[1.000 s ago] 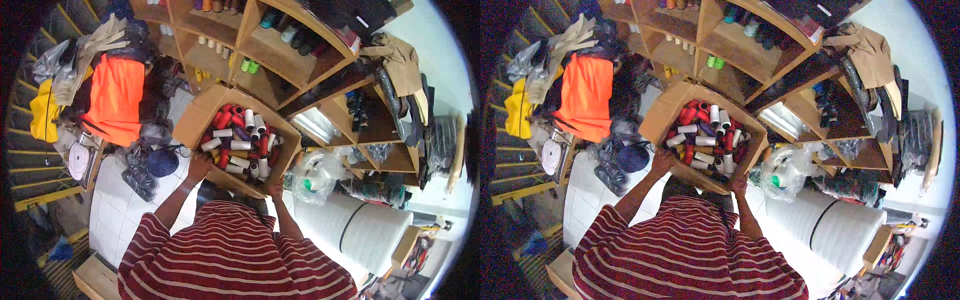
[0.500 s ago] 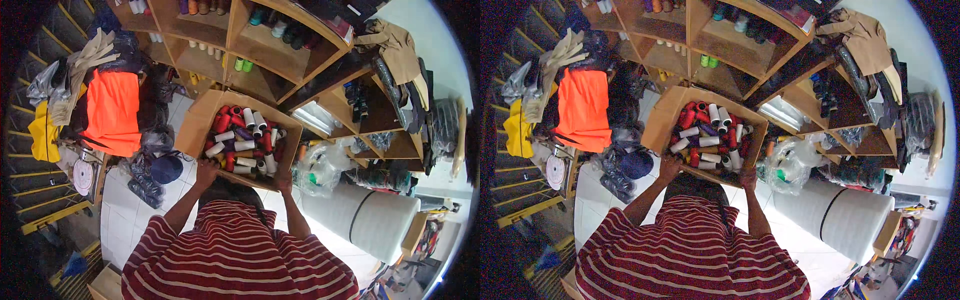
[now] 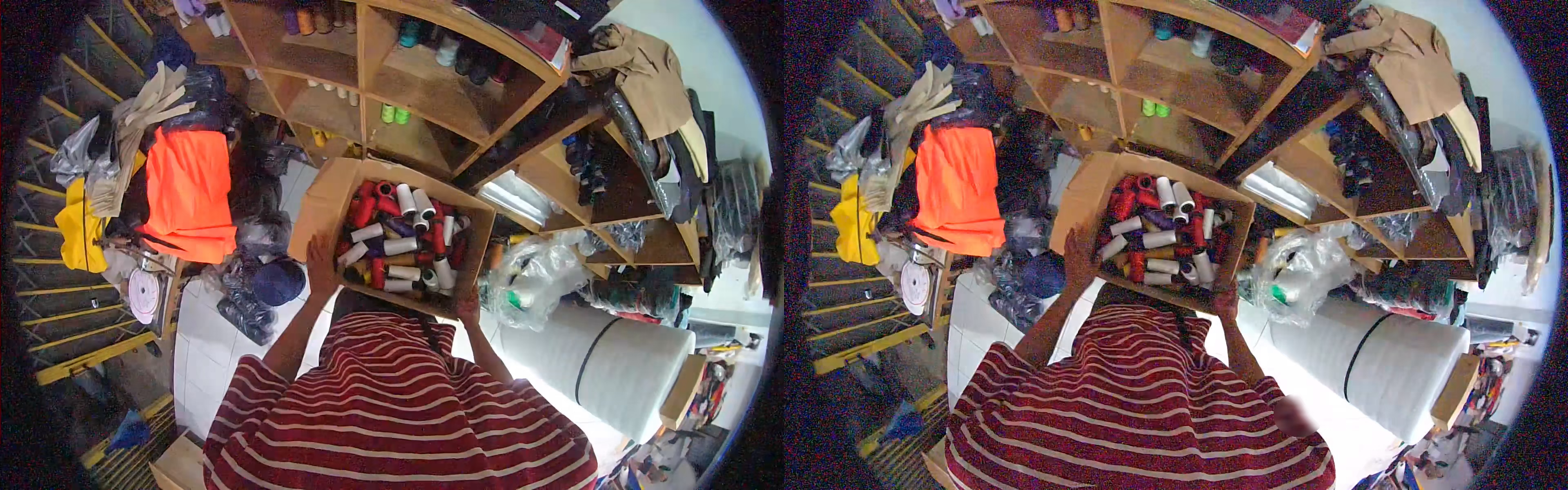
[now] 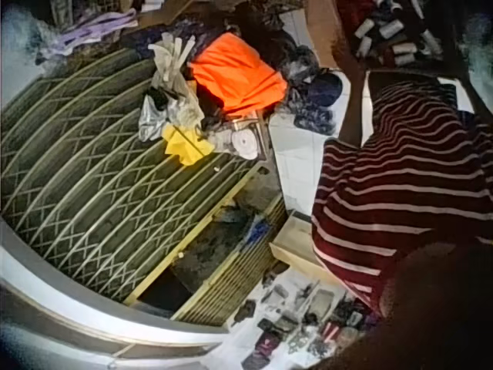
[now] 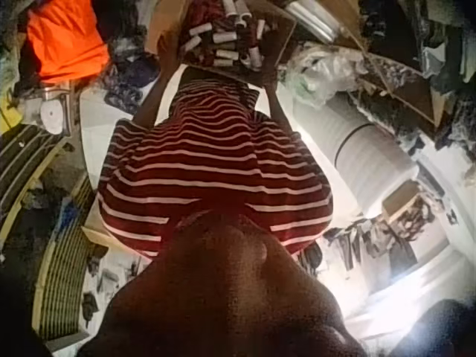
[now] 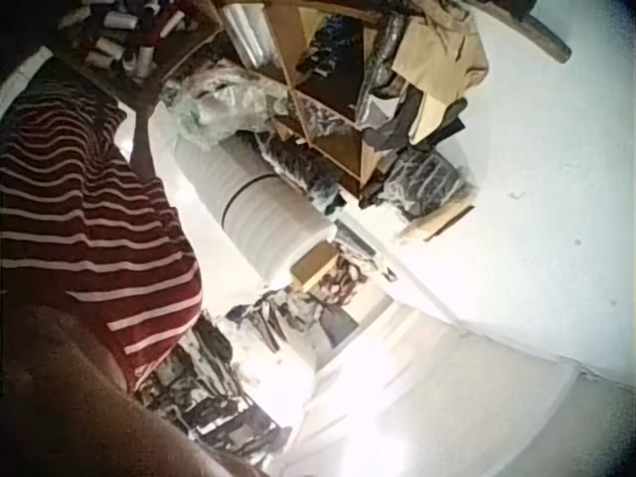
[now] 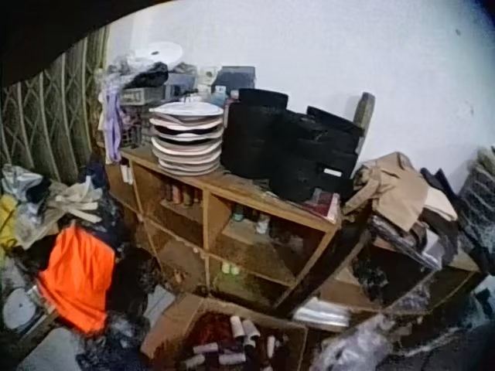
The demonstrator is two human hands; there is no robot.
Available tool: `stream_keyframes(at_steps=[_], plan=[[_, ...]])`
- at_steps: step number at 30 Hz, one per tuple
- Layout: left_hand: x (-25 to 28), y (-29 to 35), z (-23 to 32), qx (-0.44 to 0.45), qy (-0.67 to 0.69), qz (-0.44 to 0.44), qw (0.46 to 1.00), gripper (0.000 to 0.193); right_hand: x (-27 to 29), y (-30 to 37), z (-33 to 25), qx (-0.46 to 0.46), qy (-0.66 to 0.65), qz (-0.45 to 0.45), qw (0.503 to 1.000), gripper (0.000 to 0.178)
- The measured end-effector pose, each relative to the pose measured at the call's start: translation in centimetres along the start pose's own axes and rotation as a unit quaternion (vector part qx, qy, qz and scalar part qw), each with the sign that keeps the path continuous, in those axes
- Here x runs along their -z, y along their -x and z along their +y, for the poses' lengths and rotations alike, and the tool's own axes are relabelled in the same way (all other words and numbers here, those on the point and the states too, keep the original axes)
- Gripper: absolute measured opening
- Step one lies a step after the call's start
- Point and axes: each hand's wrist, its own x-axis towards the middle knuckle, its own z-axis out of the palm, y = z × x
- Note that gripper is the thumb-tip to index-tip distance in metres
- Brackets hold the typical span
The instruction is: The person unpacks a plastic bag containing small thread spools and places them into a cardboard box. They then pick up two red thread spools from the box, inspect them, and place them back. The task involves sorting and organizing sewing supplies in a cluttered room.
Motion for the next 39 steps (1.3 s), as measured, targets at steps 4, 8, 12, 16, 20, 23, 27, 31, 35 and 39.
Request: stream_keyframes(at_steps=[4,8,12,16,20,23,27,31,35,39], plan=[[-7.7,0.4,-5.1,0.095,0.176,-0.073,0.977,0.054,3.1,1.1,-1.4,0.196,0.598,0.068,0.774,0.064],[-7.0,-1.9,-4.1,0.187,0.205,-0.127,0.952,0.04,2.4,2.1,-2.0,0.173,0.789,0.176,0.563,0.063],[-6.1,-2.8,-4.9,0.225,0.216,-0.168,0.935,0.037,-3.3,0.0,2.3,0.194,0.744,0.208,0.605,0.066],[-8.2,-1.8,-6.9,0.156,0.203,-0.115,0.96,0.034,-7.7,-1.9,4.3,0.143,0.565,0.347,0.735,0.065],[-7.2,-3.0,-6.5,0.164,0.257,-0.167,0.938,0.03,-3.4,-0.9,0.7,0.154,0.601,0.267,0.738,0.052],[-4.3,-4.3,-5.8,0.171,0.254,-0.188,0.933,0.032,-4.3,-1.5,1.3,0.169,0.541,0.097,0.818,0.044],[-4.3,-5.0,-7.7,0.19,0.262,-0.239,0.916,0.034,-6.1,-1.7,3.6,0.156,0.693,0.087,0.698,0.049],[-4.8,-5.2,-9.0,0.144,0.281,-0.222,0.922,0.037,-5.7,-1.6,4.8,0.161,0.576,0.143,0.789,0.041],[-7.0,-4.5,-9.9,0.138,0.325,-0.231,0.906,0.042,-4.8,-2.0,3.7,0.133,0.507,0.178,0.833,0.035],[-7.7,-4.3,-9.4,0.114,0.32,-0.243,0.909,0.054,-3.9,-2.2,3.9,0.187,0.542,0.242,0.782,0.043]])
